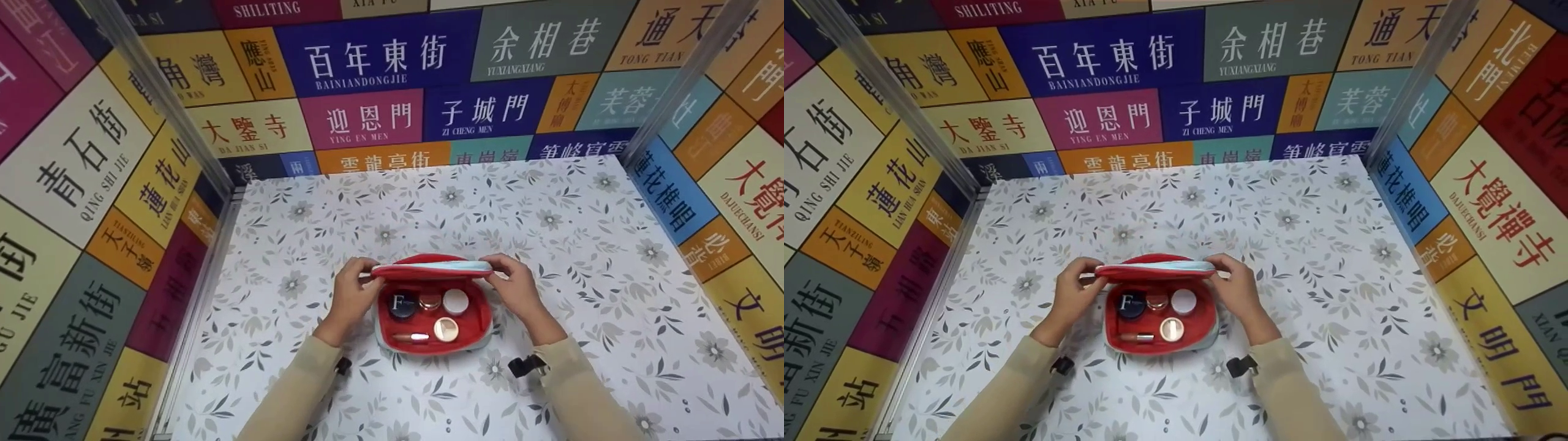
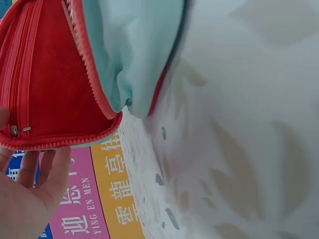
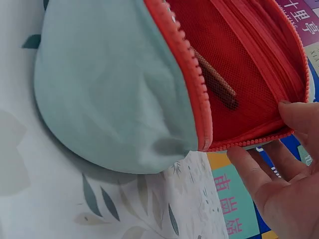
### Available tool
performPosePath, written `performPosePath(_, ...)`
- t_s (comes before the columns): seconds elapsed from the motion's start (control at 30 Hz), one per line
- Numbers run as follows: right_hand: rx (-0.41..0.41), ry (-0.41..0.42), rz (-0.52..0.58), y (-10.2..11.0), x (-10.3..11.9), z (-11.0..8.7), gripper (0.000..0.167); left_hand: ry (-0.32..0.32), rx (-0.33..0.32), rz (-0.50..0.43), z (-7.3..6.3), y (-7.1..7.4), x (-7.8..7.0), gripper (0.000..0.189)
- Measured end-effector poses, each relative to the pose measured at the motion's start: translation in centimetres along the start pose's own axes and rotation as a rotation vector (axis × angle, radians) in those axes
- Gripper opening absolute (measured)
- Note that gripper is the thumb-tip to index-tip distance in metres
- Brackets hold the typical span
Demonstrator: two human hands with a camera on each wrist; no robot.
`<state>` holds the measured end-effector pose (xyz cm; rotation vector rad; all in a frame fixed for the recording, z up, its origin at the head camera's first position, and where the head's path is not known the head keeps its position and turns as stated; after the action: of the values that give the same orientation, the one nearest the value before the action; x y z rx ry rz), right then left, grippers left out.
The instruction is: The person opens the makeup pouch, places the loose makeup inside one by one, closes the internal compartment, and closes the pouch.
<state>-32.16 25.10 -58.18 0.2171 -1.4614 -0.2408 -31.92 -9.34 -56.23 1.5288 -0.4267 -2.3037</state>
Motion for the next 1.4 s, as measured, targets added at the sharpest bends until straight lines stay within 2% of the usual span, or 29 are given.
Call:
performPosePath(0.17,0.006,0.013,0.020,-0.2,2.3,-1.9,0.021,-0.077,0.003,-0.048,-1.7,0.5,-0.6,0.018)
performPosePath(0.23,-0.003,0.034,0.044,-0.2,3.1,-2.7,0.019,-0.114,0.011,-0.025,-2.2,0.5,-0.9,0.020)
performPosePath(0.37,-0.027,0.090,0.075,-0.2,2.3,-3.6,0.016,-0.194,0.033,0.065,-3.4,0.6,-1.5,0.023)
performPosePath(0.53,-0.043,0.161,0.020,-0.2,0.3,-4.4,0.021,-0.287,0.084,0.170,-5.0,0.3,-1.9,0.024)
performPosePath(0.83,-0.013,0.233,-0.023,-0.1,-0.5,-5.8,0.035,-0.380,0.152,0.271,-6.3,-0.2,-2.8,0.024)
performPosePath(0.97,0.021,0.283,-0.064,-0.3,-0.1,-6.4,0.037,-0.373,0.203,0.277,-6.9,-0.6,-2.8,0.028)
performPosePath(1.13,0.064,0.320,-0.073,-0.4,0.2,-7.1,0.042,-0.284,0.254,0.338,-6.7,-1.3,-2.7,0.031)
performPosePath(1.23,0.076,0.305,-0.064,-0.4,0.0,-7.4,0.045,-0.241,0.235,0.419,-6.2,-1.6,-2.9,0.034)
performPosePath(1.4,0.052,0.285,-0.070,-0.5,0.1,-7.8,0.042,-0.237,0.179,0.577,-5.1,-2.6,-4.0,0.045)
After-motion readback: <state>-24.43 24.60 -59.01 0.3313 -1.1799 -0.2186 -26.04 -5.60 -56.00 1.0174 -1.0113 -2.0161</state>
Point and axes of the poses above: each hand's wrist, its own z-axis towards the middle knuckle, its own y-axis out of the back of the hand, x = y × z, the point moved 10 cm from there along z, towards the middle knuckle, and after that the axes turned 5 degrees about z, right-handed, at the moved point
